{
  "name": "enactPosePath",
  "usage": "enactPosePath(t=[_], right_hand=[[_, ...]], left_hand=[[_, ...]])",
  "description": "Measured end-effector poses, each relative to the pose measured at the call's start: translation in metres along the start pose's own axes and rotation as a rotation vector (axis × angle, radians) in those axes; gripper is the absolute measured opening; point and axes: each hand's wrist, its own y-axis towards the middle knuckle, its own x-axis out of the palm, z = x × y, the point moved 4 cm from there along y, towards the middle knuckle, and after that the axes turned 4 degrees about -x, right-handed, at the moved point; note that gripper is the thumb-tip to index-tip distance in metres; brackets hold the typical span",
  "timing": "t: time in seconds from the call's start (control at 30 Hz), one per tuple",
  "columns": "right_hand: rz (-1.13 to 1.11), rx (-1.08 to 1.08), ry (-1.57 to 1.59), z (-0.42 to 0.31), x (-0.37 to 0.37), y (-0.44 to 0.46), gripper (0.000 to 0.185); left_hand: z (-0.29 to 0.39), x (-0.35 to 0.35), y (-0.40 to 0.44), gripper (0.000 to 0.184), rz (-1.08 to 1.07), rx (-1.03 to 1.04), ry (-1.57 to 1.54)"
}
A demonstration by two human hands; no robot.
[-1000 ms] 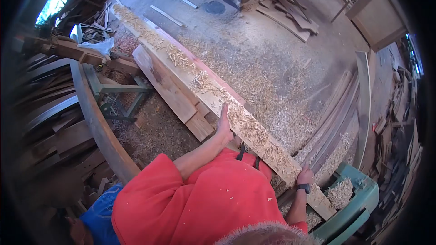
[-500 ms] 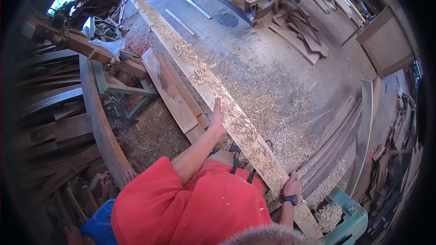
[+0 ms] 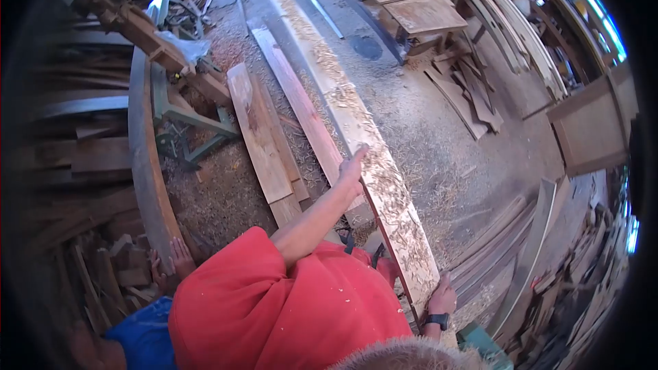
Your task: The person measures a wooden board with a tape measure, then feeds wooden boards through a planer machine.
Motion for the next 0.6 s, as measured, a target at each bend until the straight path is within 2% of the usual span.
enactPosePath(t=[0.07, 0.13, 0.17, 0.2, 0.27, 0.3, 0.37, 0.5, 0.6], right_hand=[[-0.124, -0.003, 0.035, 0.01, 0.009, 0.021, 0.077], [-0.17, -0.008, 0.051, 0.0, 0.003, 0.043, 0.082], [-0.214, -0.005, 0.059, -0.005, 0.003, 0.058, 0.082], [-0.256, 0.002, 0.068, -0.008, 0.002, 0.074, 0.083], [-0.202, 0.009, 0.074, -0.008, 0.014, 0.114, 0.085], [-0.236, 0.014, 0.12, -0.012, 0.019, 0.132, 0.085], [-0.295, -0.022, 0.252, -0.015, 0.029, 0.159, 0.086], [-0.455, 0.065, 0.239, -0.049, 0.009, 0.217, 0.083], [-0.411, 0.02, 0.392, -0.051, 0.019, 0.255, 0.086]], left_hand=[[0.011, 0.021, -0.016, 0.054, 0.05, 0.059, 0.031], [0.021, 0.043, -0.012, 0.047, 0.057, 0.182, 0.279], [0.026, 0.062, -0.014, 0.046, 0.025, 0.262, 0.272], [0.023, 0.07, 0.002, 0.046, 0.027, 0.271, 0.264], [0.024, 0.09, 0.05, 0.045, -0.009, 0.324, 0.26], [0.03, 0.101, 0.066, 0.043, 0.012, 0.361, 0.356], [0.041, 0.126, 0.078, 0.042, 0.075, 0.357, 0.386], [0.061, 0.194, 0.099, 0.043, 0.19, 0.358, 0.506], [0.062, 0.216, 0.144, 0.045, 0.22, 0.429, 0.559]])
